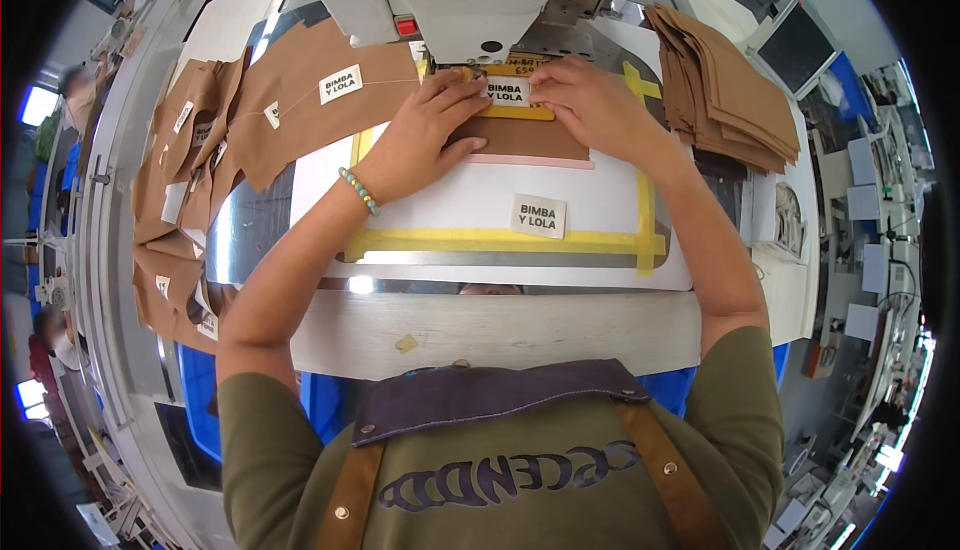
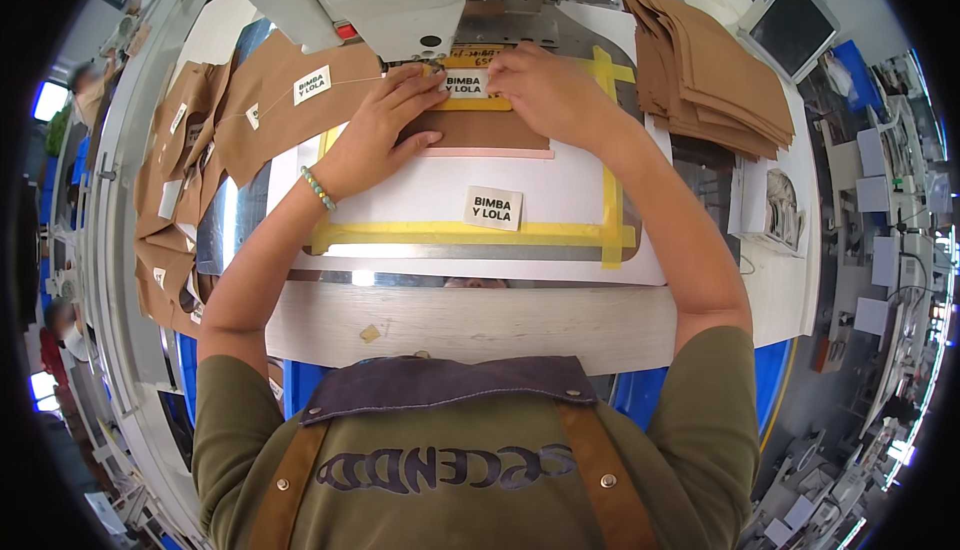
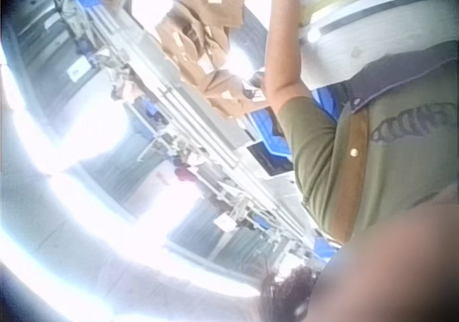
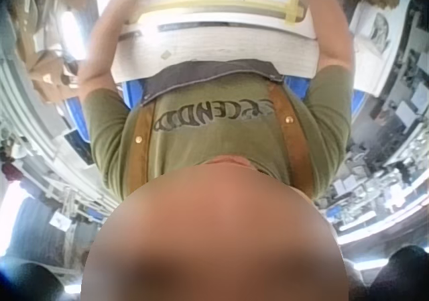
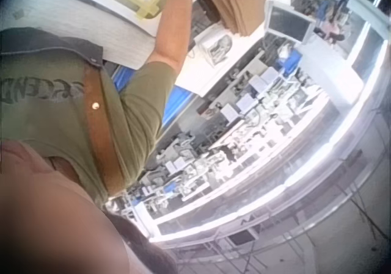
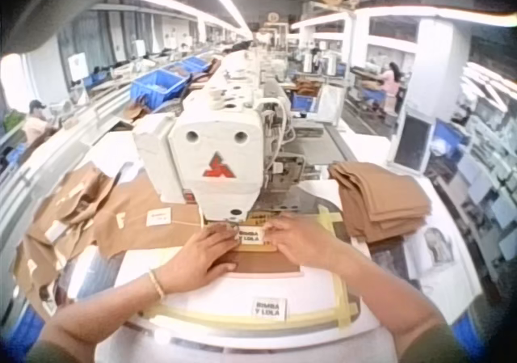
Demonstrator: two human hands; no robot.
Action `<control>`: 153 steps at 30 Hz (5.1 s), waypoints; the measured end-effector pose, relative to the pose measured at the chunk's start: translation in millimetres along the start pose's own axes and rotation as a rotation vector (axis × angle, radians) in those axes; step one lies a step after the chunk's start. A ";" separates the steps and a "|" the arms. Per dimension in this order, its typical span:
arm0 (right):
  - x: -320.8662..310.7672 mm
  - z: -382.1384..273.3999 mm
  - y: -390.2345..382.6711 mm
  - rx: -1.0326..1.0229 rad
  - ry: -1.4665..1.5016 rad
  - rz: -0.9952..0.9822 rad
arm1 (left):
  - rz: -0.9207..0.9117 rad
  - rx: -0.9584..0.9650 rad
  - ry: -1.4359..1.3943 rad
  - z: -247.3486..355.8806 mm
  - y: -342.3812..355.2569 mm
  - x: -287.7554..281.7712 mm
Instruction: Sewing brand labels onto leather pieces using an industrial sewing machine.
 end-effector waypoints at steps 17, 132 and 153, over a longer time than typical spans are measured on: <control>39.5 2.6 5.7 -0.136 -0.067 0.003 | -0.044 -0.140 0.053 -18.4 -13.2 -17.6; 9.1 0.2 -32.4 0.112 0.024 0.061 | -0.153 -0.222 -0.015 -85.1 -29.1 -48.2; -21.9 -44.6 -39.8 0.207 -0.371 -0.216 | 0.118 0.026 0.352 -21.1 -12.4 -10.6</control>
Point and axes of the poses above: each hand's wrist, its own y-axis towards the middle knuckle, its own x-axis out of the palm, z = x × y, the point moved 1 cm from there along y, towards the middle knuckle
